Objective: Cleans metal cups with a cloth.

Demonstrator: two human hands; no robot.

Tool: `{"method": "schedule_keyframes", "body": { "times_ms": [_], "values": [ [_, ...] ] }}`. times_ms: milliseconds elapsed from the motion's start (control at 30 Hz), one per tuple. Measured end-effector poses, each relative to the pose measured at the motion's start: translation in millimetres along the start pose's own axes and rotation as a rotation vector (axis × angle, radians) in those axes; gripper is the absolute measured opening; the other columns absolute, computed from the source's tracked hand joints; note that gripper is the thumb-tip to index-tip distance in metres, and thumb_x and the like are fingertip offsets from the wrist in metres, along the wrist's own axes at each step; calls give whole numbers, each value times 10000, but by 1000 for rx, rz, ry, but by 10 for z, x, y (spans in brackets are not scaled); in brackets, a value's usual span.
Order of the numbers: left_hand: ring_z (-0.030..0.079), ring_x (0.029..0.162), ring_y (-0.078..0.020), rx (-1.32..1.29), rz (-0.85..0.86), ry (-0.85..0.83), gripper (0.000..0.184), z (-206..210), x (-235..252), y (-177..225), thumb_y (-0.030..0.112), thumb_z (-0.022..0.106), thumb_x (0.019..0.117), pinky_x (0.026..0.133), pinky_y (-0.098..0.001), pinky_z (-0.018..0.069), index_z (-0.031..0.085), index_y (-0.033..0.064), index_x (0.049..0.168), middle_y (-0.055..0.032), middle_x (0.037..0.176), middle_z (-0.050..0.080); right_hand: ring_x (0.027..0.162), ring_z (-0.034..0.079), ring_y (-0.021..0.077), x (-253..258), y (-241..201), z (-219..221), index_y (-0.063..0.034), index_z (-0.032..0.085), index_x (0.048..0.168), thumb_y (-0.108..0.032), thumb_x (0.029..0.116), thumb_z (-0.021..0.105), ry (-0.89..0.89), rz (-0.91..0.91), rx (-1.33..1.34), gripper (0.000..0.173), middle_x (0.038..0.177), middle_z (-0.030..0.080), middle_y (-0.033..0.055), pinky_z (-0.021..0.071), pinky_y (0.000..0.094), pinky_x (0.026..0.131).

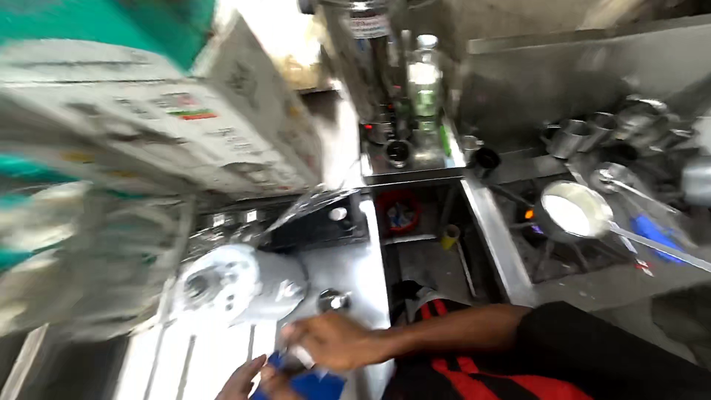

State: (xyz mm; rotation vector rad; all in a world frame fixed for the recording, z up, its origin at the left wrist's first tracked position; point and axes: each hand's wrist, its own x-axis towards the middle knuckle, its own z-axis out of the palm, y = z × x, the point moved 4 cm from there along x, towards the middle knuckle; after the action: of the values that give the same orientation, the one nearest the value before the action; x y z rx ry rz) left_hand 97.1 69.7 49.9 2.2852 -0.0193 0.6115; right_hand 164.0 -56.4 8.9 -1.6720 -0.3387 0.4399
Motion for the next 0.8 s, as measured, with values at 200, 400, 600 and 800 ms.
{"method": "schedule_keyframes", "body": {
  "times_ms": [200,400,600,800],
  "values": [
    [542,1282,-265,-149,0,130,223,76,25,279,210,597,996,1045,-387,503,716,35,1066,-159,1354,575,642,627,174,91,-140,-148,-78,657,1032,-378,1098,356,260,-425,-228,430,730,614,41,543,410,572],
    [281,1506,-250,-226,44,286,276,76,24,412,424,413,1085,1212,-424,320,588,223,1012,-41,1574,362,696,626,105,-34,-350,32,-23,619,1045,-439,1116,256,214,-639,-55,556,755,602,57,553,308,636],
    [260,1526,-301,-403,46,204,290,-80,13,303,456,446,1075,1243,-491,272,647,267,983,-15,1569,416,931,676,89,-58,-378,116,-112,622,1203,-569,1079,203,-405,362,714,632,1046,696,44,577,279,783],
    [264,1526,-378,-200,-84,130,258,-235,26,93,369,499,1063,1247,-588,233,698,219,997,-63,1584,447,889,684,128,87,-227,79,-120,647,1184,-634,1059,224,-200,332,533,677,993,698,68,579,303,731]
  ]
}}
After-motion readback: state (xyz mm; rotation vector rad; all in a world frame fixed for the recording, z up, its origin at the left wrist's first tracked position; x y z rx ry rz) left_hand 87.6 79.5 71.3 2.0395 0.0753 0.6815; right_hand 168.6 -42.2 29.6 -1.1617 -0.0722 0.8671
